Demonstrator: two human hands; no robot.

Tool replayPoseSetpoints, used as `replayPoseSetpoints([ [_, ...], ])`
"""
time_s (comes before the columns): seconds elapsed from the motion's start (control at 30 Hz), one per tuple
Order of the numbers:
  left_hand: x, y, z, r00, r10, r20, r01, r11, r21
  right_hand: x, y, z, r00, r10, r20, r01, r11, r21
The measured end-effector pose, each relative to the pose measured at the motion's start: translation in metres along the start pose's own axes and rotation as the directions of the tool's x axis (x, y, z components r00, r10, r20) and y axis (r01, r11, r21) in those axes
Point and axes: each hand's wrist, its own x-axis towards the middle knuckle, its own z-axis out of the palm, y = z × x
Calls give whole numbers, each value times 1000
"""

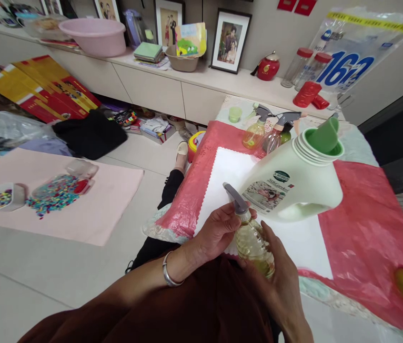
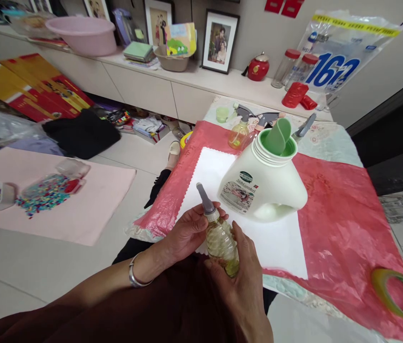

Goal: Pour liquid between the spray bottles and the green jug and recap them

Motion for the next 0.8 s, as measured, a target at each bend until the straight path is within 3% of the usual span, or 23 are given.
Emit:
replayPoseSetpoints([
  [0.27, -4, 2, 6, 999, 8, -33, -8, 1000, -15, -1, -10, 7, 990, 123, 69, -136, 961, 240],
  [0.53, -5, 0, 11, 992, 92, -83, -87, 994, 64, -2, -10, 15, 994, 107, 30, -111, 972, 207],
  [0.8, -5, 6, 10, 987, 47, -155, -32, 995, 98, -4, -10, 15, 994, 102, 35, -107, 969, 225],
])
